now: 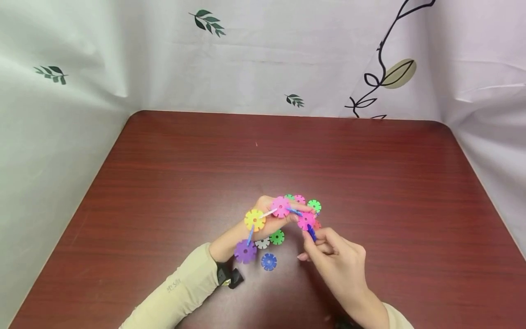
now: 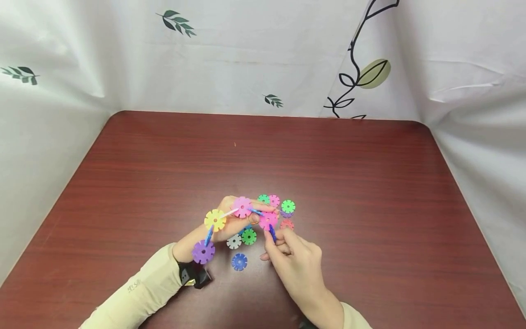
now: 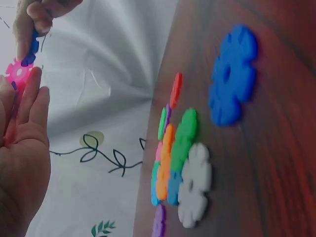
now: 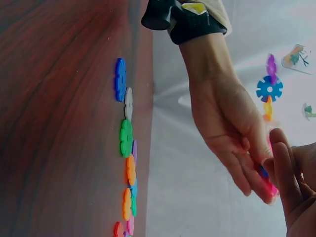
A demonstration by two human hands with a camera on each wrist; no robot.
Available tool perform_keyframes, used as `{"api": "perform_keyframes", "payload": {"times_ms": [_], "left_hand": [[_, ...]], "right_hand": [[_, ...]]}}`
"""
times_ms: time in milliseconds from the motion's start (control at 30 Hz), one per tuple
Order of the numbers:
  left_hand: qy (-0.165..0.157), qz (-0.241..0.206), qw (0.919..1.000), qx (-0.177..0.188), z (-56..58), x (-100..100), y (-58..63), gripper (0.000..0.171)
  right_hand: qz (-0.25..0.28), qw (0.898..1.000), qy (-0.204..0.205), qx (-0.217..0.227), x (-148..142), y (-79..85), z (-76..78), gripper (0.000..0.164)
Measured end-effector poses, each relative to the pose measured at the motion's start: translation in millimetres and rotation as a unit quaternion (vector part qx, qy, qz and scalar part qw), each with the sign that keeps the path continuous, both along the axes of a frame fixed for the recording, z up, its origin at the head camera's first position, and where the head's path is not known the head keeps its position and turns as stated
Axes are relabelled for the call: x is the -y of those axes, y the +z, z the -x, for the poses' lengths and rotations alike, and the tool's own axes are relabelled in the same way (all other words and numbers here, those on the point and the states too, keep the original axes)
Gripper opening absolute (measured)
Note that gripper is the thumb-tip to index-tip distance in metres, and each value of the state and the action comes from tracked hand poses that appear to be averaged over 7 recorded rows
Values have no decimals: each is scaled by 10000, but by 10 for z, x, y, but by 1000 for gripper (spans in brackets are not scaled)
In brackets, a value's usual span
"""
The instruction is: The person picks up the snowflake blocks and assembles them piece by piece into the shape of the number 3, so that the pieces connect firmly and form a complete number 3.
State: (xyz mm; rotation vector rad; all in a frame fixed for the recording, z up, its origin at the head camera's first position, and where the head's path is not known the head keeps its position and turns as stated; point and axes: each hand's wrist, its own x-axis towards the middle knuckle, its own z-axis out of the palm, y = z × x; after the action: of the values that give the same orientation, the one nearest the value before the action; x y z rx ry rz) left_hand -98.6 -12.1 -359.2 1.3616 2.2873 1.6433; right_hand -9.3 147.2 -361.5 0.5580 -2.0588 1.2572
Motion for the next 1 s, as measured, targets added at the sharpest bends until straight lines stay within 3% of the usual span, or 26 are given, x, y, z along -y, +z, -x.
{"api": "perform_keyframes", "payload": {"times_ms": [67, 133, 233, 267, 300, 500, 533, 633, 700, 800, 933, 1000], "left_hand": [[-249, -221, 9993, 163, -8, -8, -25, 23], [-911, -608, 9898, 906, -4, -16, -48, 30], [-1963, -1102, 9534, 2009, 15, -9, -85, 42], [-2196, -1202, 9423, 2223, 27, -4, -87, 42], [-2316, -1242, 9376, 2276, 38, 6, -90, 44], [-2513, -1141, 9316, 2367, 127, 90, -79, 35], [-2599, -1092, 9268, 2480, 142, 104, -76, 34], [-2632, -744, 9356, 2234, 182, 143, -81, 32], [-2576, -518, 9432, 2034, 199, 169, -92, 33], [-2459, -244, 9432, 2221, 198, 220, -112, 39], [-2354, -95, 9294, 2839, 177, 266, -121, 40], [-2318, -80, 9257, 2987, 168, 271, -123, 40]], "right_hand": [[35, 10000, 24, -19, 10, 6, 2, 21], [79, 9999, 88, 46, 24, 8, 8, 19], [100, 9994, 201, 245, 40, 9, 18, 14], [97, 9991, 241, 338, 40, 9, 18, 13], [106, 9984, 306, 457, 37, 8, 14, 13], [85, 9855, 996, 1370, -69, -2, -44, 36], [10, 9827, 1025, 1542, -104, -2, -43, 37], [-260, 9729, 926, 2105, -233, 7, 10, 30], [-556, 9639, 648, 2523, -323, 23, 87, 19], [-1596, 9440, 233, 2877, -435, 37, 234, 16], [-3350, 8982, -151, 2842, -513, 19, 404, 36], [-3881, 8748, -206, 2894, -519, -15, 458, 43]]}}
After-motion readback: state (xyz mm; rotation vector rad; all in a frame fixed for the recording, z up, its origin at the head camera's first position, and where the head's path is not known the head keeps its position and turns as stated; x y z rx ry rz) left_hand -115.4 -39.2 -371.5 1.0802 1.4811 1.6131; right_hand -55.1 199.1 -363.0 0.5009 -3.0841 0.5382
